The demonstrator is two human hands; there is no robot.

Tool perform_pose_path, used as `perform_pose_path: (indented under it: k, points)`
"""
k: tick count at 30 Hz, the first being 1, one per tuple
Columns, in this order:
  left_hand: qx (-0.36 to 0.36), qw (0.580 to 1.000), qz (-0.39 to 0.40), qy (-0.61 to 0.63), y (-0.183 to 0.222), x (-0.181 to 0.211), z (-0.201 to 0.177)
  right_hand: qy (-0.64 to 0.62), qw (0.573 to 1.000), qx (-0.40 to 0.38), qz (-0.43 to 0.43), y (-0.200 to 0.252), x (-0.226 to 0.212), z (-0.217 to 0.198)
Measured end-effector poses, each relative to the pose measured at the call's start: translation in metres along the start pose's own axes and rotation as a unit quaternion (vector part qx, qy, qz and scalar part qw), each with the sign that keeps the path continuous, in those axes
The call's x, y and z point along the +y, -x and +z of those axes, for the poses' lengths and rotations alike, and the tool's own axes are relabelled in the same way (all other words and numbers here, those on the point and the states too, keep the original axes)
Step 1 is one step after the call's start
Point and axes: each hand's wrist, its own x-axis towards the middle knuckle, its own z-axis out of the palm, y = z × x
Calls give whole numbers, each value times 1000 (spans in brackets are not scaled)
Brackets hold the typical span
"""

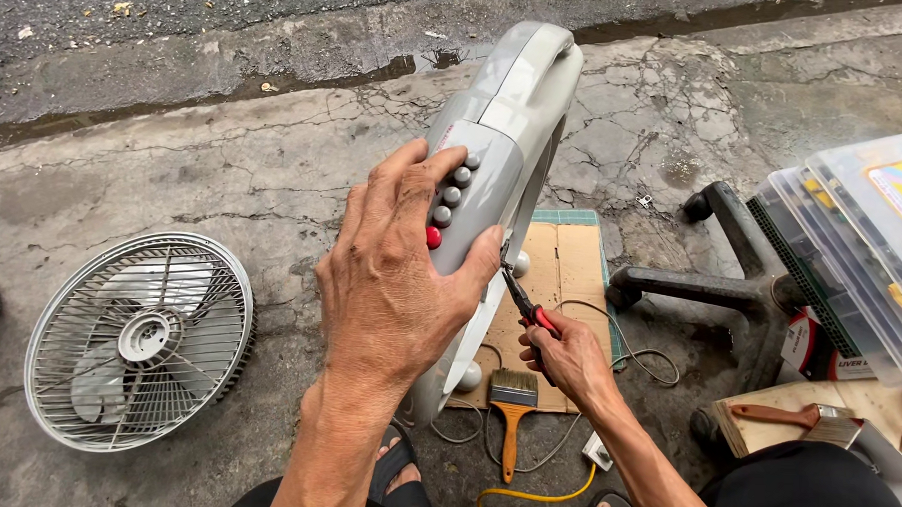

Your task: The person uses pliers to remove a small circular component from the center of a fan housing, turns the fan frame over, and removes a motor component from a plastic bag on a workbench.

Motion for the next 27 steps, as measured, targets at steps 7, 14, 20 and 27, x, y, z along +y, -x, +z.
perform_pose_path:
  k: [7, 14, 20, 27]
  points:
    - [3, 1000, 8, 0, 1, 0, 1, 63, 997, 23, -36, -2, 9, -2]
    - [-1, 1000, 1, -3, 0, 0, 1, 306, 942, 102, -92, 6, -1, -1]
    - [-5, 1000, -5, -3, 0, 0, 1, 326, 915, 144, -192, -4, 25, 5]
    - [-3, 1000, 5, -7, -1, -2, 0, 331, 906, 162, -209, -5, 27, 10]
